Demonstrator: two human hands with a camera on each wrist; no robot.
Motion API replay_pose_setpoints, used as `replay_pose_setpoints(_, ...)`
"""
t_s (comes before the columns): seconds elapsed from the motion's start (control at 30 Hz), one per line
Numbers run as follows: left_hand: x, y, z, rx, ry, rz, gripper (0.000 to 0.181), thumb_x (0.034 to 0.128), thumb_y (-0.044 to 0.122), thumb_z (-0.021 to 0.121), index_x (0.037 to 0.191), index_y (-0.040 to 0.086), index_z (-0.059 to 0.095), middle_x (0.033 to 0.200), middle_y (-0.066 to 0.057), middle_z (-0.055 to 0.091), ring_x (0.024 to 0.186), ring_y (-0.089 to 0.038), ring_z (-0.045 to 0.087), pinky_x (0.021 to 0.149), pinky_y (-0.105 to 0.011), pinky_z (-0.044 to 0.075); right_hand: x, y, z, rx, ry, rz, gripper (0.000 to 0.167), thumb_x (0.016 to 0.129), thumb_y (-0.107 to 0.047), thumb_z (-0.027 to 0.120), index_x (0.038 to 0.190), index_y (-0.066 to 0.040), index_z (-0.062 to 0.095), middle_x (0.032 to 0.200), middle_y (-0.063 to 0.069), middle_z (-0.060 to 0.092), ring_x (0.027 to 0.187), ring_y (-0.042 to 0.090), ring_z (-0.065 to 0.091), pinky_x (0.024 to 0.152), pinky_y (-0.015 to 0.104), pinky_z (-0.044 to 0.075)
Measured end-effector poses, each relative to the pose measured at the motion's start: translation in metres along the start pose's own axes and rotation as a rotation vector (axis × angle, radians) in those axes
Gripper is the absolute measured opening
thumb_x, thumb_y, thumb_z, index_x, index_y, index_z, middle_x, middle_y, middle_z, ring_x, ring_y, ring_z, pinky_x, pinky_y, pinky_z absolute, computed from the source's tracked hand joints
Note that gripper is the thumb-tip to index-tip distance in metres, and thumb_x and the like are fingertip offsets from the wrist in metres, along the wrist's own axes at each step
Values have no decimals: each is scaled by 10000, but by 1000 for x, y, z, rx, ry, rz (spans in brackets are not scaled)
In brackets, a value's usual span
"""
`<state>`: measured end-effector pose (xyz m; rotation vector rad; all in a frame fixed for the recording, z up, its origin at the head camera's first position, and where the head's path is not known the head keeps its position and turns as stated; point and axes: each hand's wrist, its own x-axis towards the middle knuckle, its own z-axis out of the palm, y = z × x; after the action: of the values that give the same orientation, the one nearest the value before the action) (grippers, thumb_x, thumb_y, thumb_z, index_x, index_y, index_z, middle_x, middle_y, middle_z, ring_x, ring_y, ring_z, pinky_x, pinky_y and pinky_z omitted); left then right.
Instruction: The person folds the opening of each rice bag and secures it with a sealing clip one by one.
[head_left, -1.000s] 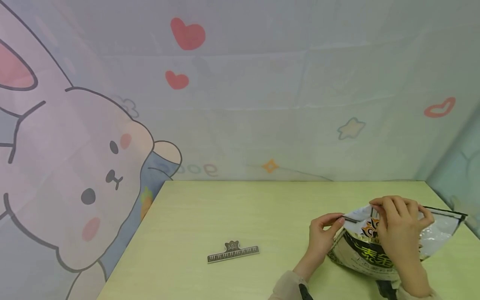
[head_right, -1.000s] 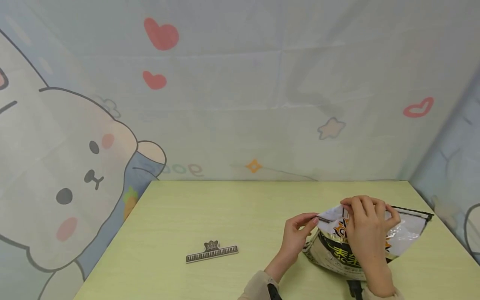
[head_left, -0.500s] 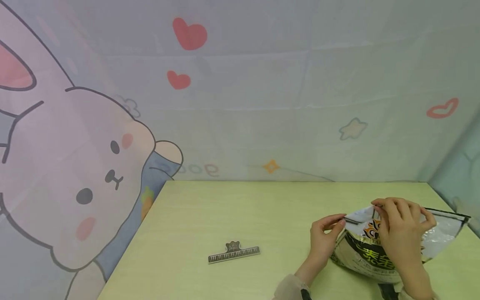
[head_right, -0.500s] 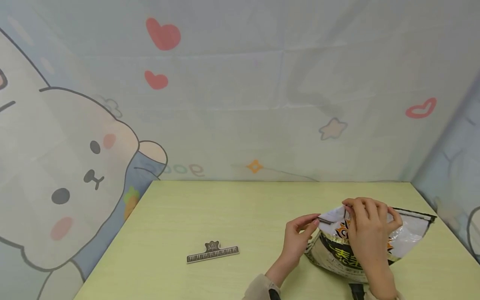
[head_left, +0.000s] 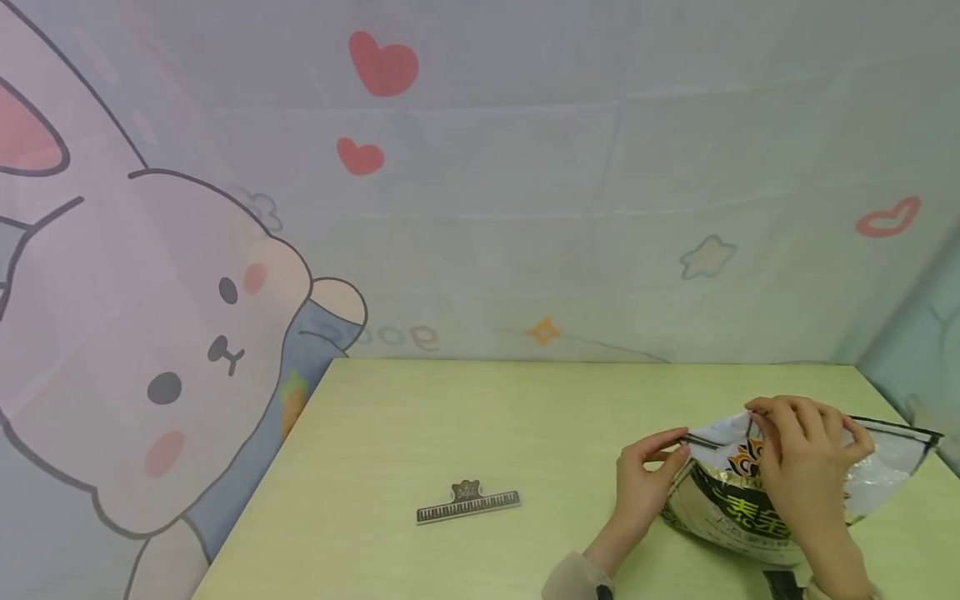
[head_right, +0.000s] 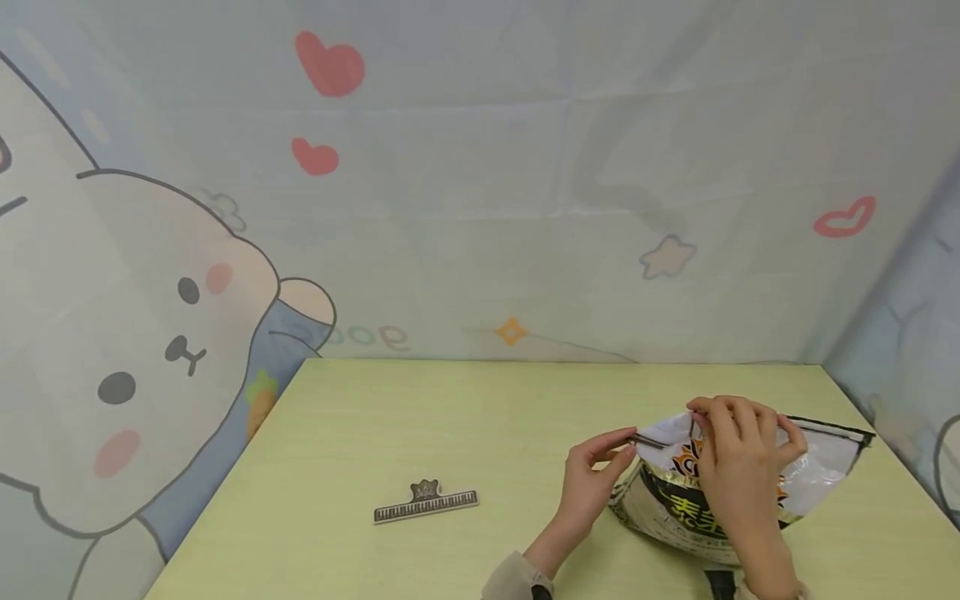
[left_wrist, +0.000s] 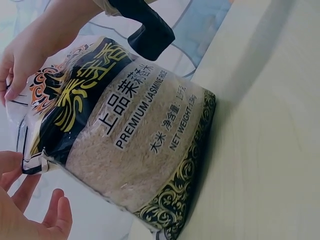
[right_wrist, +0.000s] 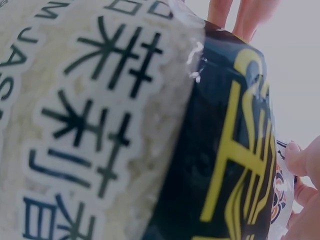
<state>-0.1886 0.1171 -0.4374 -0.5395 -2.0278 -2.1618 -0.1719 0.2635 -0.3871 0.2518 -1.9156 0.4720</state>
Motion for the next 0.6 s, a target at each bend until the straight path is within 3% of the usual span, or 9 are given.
replay_pose_setpoints(0.27, -2, -2, -13, 45, -22, 8, 227, 844, 167, 601, 1042, 75, 665, 1027, -53, 679, 792, -27, 597, 473, -103, 424, 0, -1, 1, 7, 9, 8, 398, 951, -300, 400, 817, 19, 596, 824, 219, 538, 797, 411, 391, 858, 600, 89)
replay_pose_setpoints(0.6, -4, -10, -24, 42, 16, -23, 196, 833, 168, 614, 1000, 88, 678, 976, -64, 692, 770, -9, 592, 536, -123, 449, -1, -1, 1, 0, 10, 3, 403, 950, -304, 403, 822, 24, 599, 816, 230, 536, 798, 429, 393, 862, 605, 90)
